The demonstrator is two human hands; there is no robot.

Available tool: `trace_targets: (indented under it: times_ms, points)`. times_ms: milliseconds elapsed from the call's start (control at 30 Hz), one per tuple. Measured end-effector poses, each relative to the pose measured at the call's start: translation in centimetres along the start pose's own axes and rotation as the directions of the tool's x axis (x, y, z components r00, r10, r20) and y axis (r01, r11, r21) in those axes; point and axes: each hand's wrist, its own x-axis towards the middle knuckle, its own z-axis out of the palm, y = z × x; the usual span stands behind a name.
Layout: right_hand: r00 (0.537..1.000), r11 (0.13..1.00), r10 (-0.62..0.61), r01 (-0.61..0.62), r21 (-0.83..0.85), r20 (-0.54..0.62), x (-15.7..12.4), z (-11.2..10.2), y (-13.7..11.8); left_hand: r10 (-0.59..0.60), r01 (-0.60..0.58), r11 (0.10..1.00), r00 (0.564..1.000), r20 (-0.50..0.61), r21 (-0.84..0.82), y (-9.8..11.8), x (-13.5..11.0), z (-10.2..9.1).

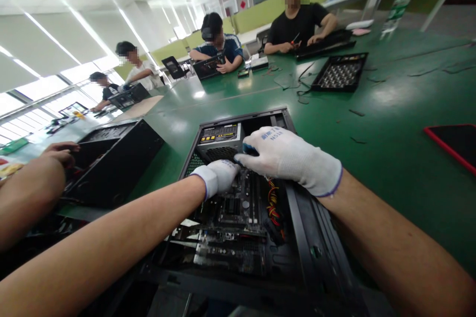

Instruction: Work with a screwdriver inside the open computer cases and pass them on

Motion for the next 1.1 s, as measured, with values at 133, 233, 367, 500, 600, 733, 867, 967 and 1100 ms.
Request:
trace_targets:
  times_ms: [133,233,367,500,600,733,867,967,1100]
  points:
    - [1.0,1.0,0.012,-0.012,0.0,0.005,0.0,-0.2,-0.1,-0.005,0.005,1.0,1.0,-0.022,0.021,0.0,0.0,-0.2]
    - [1.0,1.0,0.018,-0.018,0.011,0.01,0.0,-0.1,-0.1,-0.002,0.003,0.999,1.0,-0.028,0.034,-0.2,0.1,-0.1]
    - [1.0,1.0,0.017,-0.017,0.026,-0.003,0.2,0.2,0.1,0.011,-0.01,0.999,1.0,-0.015,0.044,-0.7,0.5,0.4]
    - [1.0,0.999,0.005,-0.005,0.035,-0.018,0.2,0.4,0.2,0.017,-0.017,0.998,1.0,0.0,0.06,-0.9,0.7,0.6]
    - [1.0,1.0,0.001,0.0,0.024,-0.009,0.2,0.3,0.1,0.019,-0.018,0.997,1.0,-0.009,0.071,-1.0,0.7,0.5]
    - [1.0,1.0,-0.004,0.004,0.013,-0.001,0.2,0.2,0.0,0.025,-0.024,0.997,1.0,-0.016,0.071,-1.0,0.7,0.5]
    - [1.0,1.0,-0.003,0.003,0.001,-0.002,0.2,0.2,0.0,0.029,-0.029,0.997,1.0,-0.007,0.065,-0.8,0.6,0.2]
    - [1.0,1.0,0.004,-0.004,-0.002,-0.006,0.2,0.2,0.0,0.019,-0.019,0.998,1.0,0.002,0.066,-0.6,0.6,0.0]
    - [1.0,1.0,0.011,-0.011,0.017,0.009,0.2,0.2,-0.1,0.008,-0.01,0.997,1.0,0.025,0.07,-0.3,0.6,-0.1]
